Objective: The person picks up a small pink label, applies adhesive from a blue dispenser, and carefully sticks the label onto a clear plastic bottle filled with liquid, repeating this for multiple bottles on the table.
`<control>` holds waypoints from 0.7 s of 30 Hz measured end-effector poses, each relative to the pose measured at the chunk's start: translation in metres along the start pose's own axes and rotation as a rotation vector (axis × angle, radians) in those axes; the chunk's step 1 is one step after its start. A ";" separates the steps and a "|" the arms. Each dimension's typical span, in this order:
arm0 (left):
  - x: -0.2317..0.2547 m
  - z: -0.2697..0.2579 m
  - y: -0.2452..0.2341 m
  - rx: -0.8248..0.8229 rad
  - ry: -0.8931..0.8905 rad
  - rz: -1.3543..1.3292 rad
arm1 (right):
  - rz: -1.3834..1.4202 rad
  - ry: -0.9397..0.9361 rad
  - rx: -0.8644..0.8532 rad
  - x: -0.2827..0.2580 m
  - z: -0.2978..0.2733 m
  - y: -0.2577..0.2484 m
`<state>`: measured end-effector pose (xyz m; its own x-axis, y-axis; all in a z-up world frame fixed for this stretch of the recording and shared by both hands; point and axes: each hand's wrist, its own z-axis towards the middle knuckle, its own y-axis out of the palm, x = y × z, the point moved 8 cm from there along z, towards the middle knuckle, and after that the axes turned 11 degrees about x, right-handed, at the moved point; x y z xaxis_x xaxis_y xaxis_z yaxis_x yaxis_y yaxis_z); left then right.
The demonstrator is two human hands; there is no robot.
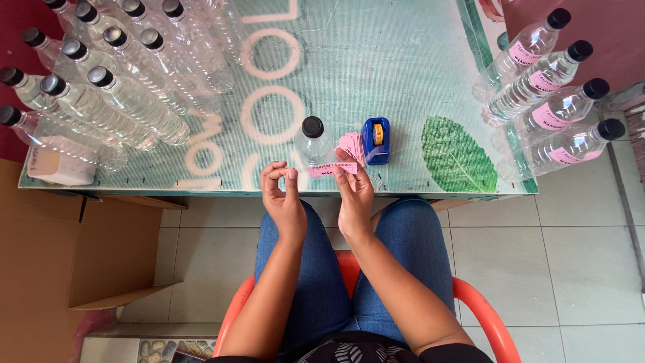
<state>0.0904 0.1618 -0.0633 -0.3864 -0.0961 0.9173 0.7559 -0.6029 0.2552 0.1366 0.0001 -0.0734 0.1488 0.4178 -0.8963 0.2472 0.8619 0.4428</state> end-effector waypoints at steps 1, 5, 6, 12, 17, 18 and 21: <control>-0.003 0.004 0.000 0.003 0.000 0.000 | 0.000 0.001 -0.003 0.005 0.001 -0.001; -0.023 0.018 0.000 -0.001 -0.040 -0.121 | 0.007 -0.066 -0.030 0.006 -0.002 0.002; -0.032 0.021 0.001 -0.008 -0.070 -0.175 | 0.010 -0.086 -0.047 0.003 -0.004 0.006; -0.032 0.031 0.020 -0.095 -0.132 -0.234 | -0.018 -0.120 -0.061 -0.002 -0.005 0.011; -0.033 0.030 0.030 -0.136 -0.200 -0.296 | -0.005 -0.108 -0.066 0.004 -0.004 0.011; -0.034 0.030 0.032 -0.142 -0.224 -0.323 | 0.009 -0.105 -0.068 0.005 -0.004 0.012; -0.036 0.030 0.033 -0.138 -0.249 -0.312 | 0.014 -0.110 -0.049 0.009 -0.003 0.012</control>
<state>0.1451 0.1688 -0.0786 -0.4332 0.2918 0.8528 0.5386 -0.6749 0.5045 0.1377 0.0155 -0.0763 0.2567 0.3986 -0.8805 0.1973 0.8702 0.4514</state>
